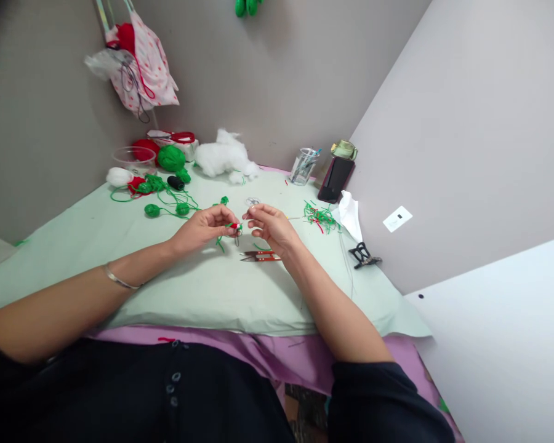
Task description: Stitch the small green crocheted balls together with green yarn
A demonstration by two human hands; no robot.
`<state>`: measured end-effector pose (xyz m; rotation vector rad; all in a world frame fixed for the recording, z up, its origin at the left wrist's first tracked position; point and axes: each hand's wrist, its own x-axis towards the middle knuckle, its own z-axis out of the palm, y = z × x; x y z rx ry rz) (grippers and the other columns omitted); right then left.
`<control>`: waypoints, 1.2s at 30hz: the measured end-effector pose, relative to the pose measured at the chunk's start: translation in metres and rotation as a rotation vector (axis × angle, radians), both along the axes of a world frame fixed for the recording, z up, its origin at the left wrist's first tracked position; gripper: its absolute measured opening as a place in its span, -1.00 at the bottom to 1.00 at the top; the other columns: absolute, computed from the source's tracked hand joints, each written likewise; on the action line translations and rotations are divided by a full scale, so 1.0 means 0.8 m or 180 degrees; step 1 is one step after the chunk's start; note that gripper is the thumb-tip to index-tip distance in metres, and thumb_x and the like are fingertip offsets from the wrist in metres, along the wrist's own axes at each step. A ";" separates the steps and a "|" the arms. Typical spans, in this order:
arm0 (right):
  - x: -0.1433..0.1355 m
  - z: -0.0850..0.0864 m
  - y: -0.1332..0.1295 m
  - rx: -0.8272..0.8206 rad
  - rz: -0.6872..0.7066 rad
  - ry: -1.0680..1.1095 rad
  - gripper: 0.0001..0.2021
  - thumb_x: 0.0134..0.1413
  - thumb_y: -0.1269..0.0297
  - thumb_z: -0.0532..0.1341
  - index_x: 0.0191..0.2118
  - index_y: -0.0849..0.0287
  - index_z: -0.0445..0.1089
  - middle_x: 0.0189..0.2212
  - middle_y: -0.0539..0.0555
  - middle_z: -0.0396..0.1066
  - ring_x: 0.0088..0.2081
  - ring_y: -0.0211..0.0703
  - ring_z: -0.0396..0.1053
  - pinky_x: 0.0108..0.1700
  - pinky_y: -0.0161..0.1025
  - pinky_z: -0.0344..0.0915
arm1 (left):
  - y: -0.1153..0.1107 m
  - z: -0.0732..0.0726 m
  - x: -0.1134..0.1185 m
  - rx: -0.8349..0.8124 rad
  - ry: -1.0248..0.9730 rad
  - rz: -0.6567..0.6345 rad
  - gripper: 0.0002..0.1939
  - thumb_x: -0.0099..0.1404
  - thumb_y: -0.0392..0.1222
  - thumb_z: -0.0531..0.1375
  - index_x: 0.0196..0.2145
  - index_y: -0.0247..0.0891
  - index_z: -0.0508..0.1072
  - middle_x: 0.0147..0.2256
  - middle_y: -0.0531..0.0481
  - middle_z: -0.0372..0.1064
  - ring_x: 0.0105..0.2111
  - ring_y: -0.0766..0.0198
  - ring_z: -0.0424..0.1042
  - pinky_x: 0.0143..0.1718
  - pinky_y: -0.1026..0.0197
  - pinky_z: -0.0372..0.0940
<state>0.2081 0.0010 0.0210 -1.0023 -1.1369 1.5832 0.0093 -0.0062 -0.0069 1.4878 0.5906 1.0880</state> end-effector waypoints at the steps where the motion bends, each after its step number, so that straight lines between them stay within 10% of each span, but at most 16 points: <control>1: 0.004 0.002 0.003 -0.0026 -0.0146 0.0094 -0.70 -0.17 0.22 0.50 -0.38 0.17 0.39 -0.37 0.00 0.54 -0.50 -0.42 0.33 -0.56 -0.47 0.17 | -0.001 0.001 0.000 -0.0101 0.0003 -0.0058 -0.69 0.09 -0.12 0.44 -0.33 -0.29 0.43 -0.35 0.03 0.47 -0.32 0.28 0.50 -0.16 0.17 0.37; 14: 0.069 0.022 0.029 0.0129 -0.1087 0.0825 -0.75 0.25 0.44 0.18 -0.44 0.16 0.16 -0.70 -0.22 -0.05 -0.72 -0.49 -0.14 -0.70 -0.55 -0.09 | -0.003 0.006 -0.006 -0.0651 -0.0185 -0.0240 -0.63 0.13 -0.12 0.43 -0.26 -0.24 0.33 -0.38 0.06 0.47 -0.36 0.31 0.53 -0.16 0.16 0.41; 27: 0.080 0.012 0.039 0.0318 -0.1545 0.0476 -0.73 0.23 0.38 0.20 -0.45 0.13 0.12 -0.69 -0.21 -0.06 -0.70 -0.47 -0.14 -0.68 -0.50 -0.07 | 0.000 0.006 -0.007 -0.0727 -0.0381 -0.0180 -0.66 0.13 -0.15 0.43 -0.33 -0.23 0.31 -0.40 0.09 0.44 -0.36 0.34 0.52 -0.16 0.18 0.40; 36: 0.038 0.023 0.009 0.1302 -0.0838 -0.0374 -0.81 0.02 0.18 0.38 -0.33 0.12 0.40 -0.55 -0.08 0.33 -0.57 -0.37 0.16 -0.51 -0.35 0.15 | 0.002 0.006 -0.009 -0.0987 -0.0464 -0.0054 -0.61 0.12 -0.15 0.44 -0.21 -0.24 0.35 -0.27 -0.04 0.55 -0.34 0.28 0.57 -0.13 0.13 0.44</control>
